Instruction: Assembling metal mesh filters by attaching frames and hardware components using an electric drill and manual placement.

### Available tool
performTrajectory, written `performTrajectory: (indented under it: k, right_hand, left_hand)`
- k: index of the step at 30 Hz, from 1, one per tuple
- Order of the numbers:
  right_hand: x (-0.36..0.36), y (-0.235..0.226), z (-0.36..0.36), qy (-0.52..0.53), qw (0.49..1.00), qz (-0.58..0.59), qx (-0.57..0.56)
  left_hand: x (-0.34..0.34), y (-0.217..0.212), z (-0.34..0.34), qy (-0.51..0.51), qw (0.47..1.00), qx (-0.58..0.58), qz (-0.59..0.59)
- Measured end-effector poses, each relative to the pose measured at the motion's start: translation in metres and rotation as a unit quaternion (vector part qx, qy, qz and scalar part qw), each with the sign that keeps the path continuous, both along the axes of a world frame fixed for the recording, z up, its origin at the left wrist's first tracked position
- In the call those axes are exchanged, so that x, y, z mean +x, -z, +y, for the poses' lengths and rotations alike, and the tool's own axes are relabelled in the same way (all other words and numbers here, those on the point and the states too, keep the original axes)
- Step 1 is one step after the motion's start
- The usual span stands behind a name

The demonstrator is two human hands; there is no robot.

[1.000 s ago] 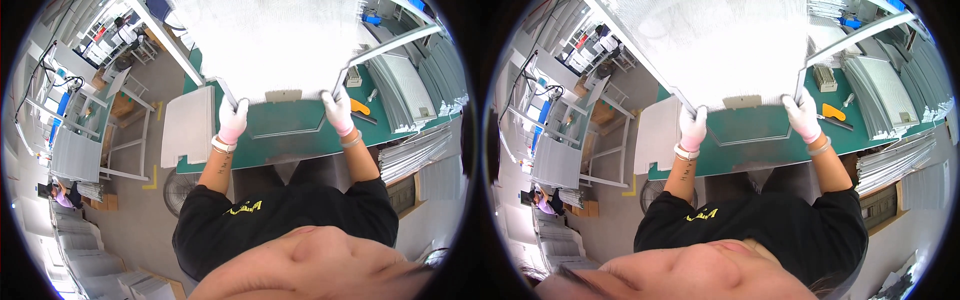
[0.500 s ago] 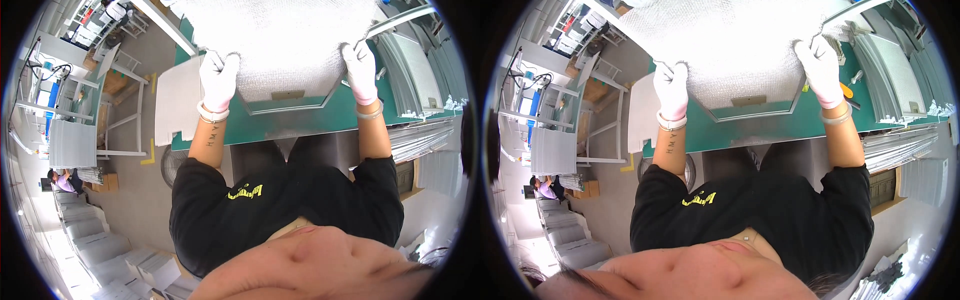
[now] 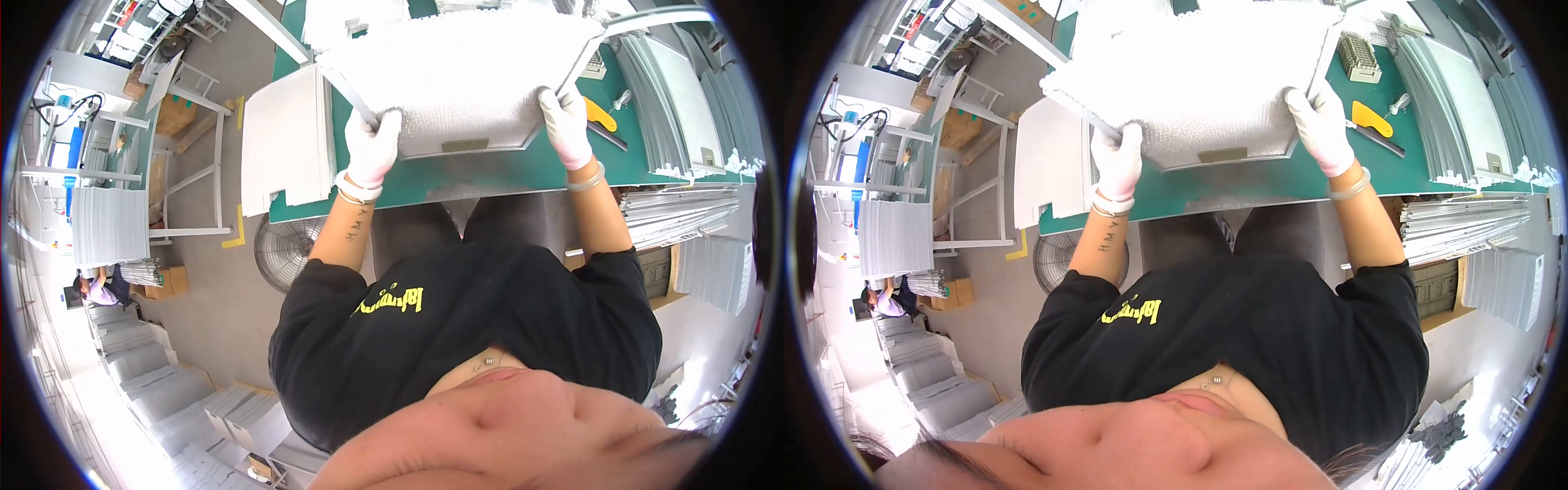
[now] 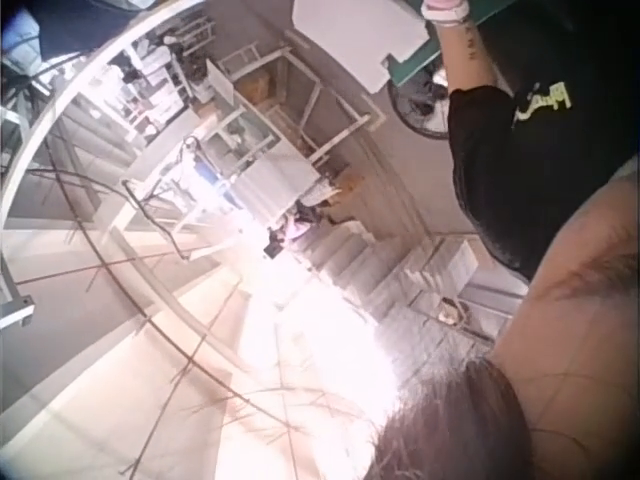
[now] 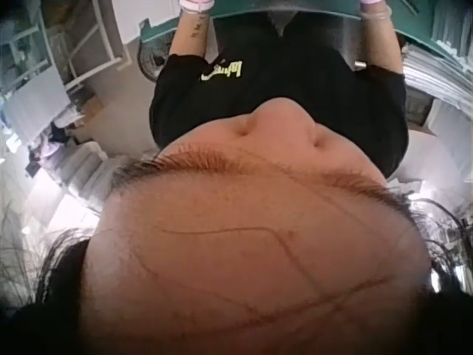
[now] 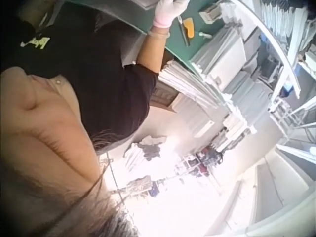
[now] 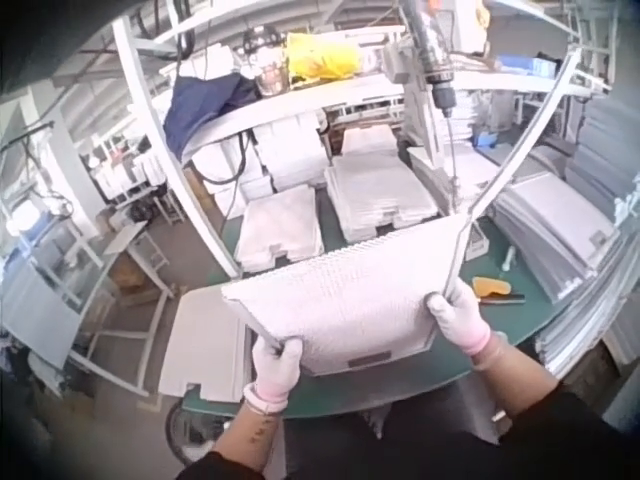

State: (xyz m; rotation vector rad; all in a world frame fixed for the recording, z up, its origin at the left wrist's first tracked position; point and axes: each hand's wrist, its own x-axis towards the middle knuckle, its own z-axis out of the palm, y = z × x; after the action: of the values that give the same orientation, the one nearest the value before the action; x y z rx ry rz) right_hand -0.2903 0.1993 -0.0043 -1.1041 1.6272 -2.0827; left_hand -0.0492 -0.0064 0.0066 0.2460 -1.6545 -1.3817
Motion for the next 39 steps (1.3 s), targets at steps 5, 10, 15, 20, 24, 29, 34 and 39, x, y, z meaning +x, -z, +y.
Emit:
performTrajectory:
  k: [5, 10, 15, 20, 24, 29, 34, 39]
  right_hand:
    - [0.001, -0.069, 0.004, -0.084, 0.996, 0.014, 0.009]
    - [0.035, -0.029, -0.005, 0.045, 0.989, 0.066, 0.121]
    - [0.063, 0.076, -0.009, 0.201, 0.955, 0.13, 0.174]
    - [0.06, 0.06, 0.004, 0.194, 0.956, 0.131, 0.179]
    - [0.011, -0.006, 0.017, 0.004, 0.999, -0.025, 0.028]
    - [-0.031, -0.093, 0.025, 0.111, 0.977, 0.13, 0.128]
    - [-0.008, -0.092, 0.028, 0.071, 0.972, 0.209, -0.077]
    - [0.039, -0.099, 0.047, -0.118, 0.961, 0.183, -0.172]
  left_hand:
    - [0.012, -0.055, -0.009, 0.09, 0.994, -0.008, -0.053]
    - [0.001, 0.004, 0.028, -0.125, 0.977, -0.025, -0.173]
    - [-0.013, 0.098, 0.056, -0.272, 0.929, -0.085, -0.236]
    - [-0.002, 0.093, 0.045, -0.261, 0.937, -0.101, -0.209]
    - [0.008, -0.001, 0.016, -0.077, 0.997, 0.018, -0.023]
    - [0.017, -0.094, -0.015, -0.064, 0.991, -0.121, -0.009]
    - [0.007, -0.084, 0.018, -0.042, 0.98, 0.062, 0.183]
    - [0.02, -0.077, 0.015, 0.329, 0.916, -0.082, 0.213]
